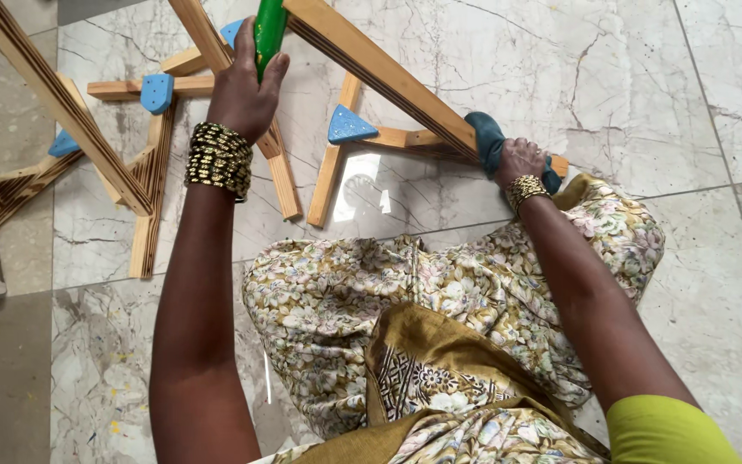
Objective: The person sits on the tiled floor among disassembled wooden frame parts and wipes the wooden bars with a dark cloth, holding pieces steady with the other hand. They occasionally pick up and reposition a green bottle and a yellow object while continuing to wipe different frame pieces.
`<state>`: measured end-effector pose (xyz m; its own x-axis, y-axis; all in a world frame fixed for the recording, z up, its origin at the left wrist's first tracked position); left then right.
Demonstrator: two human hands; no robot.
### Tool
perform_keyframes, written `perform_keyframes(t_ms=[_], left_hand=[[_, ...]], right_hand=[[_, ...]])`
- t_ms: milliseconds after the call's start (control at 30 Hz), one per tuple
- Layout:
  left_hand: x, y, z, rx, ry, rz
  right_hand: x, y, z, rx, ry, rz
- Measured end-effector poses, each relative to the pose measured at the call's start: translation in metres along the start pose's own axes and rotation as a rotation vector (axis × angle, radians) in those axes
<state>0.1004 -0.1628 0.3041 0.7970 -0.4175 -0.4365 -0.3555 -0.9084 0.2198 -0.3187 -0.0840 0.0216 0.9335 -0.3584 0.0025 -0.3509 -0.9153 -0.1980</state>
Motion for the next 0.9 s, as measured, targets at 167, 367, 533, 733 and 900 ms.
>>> perform_keyframes(t_ms=[167, 367, 533, 733, 900], left_hand=[[0.007, 0.005, 0.007, 0.014, -0.013, -0.031], [0.010, 0.013, 0.006, -0.019, 0.009, -0.050], [0.014, 0.011, 0.008, 0.065, -0.046, -0.207], [-0.004, 0.000, -0.005, 0.017, 0.009, 0.039], [0.005, 0.000, -0.001, 0.010, -0.030, -0.018]], right_hand=[[0.018, -0.002, -0.009, -0.013, 0.211, -0.008], [0.071, -0.012, -0.061, -0.168, 0.517, -0.146], [0.117, -0.016, -0.112, -0.294, 0.547, -0.285], [0.160, -0.015, -0.117, -0.302, 0.671, -0.672], [0.086, 0.008, -0.023, 0.044, 0.352, -0.317]])
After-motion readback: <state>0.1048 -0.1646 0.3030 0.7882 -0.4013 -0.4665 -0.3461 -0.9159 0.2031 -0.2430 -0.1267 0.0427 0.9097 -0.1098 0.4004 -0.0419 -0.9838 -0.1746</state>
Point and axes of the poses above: each hand's wrist, its own y-axis towards the middle knuckle, its own z-axis out of the palm, x = y × z, the point moved 8 cm from there along y, towards the middle knuckle, and after that the axes turned 7 degrees about z, right-handed, at the moved point
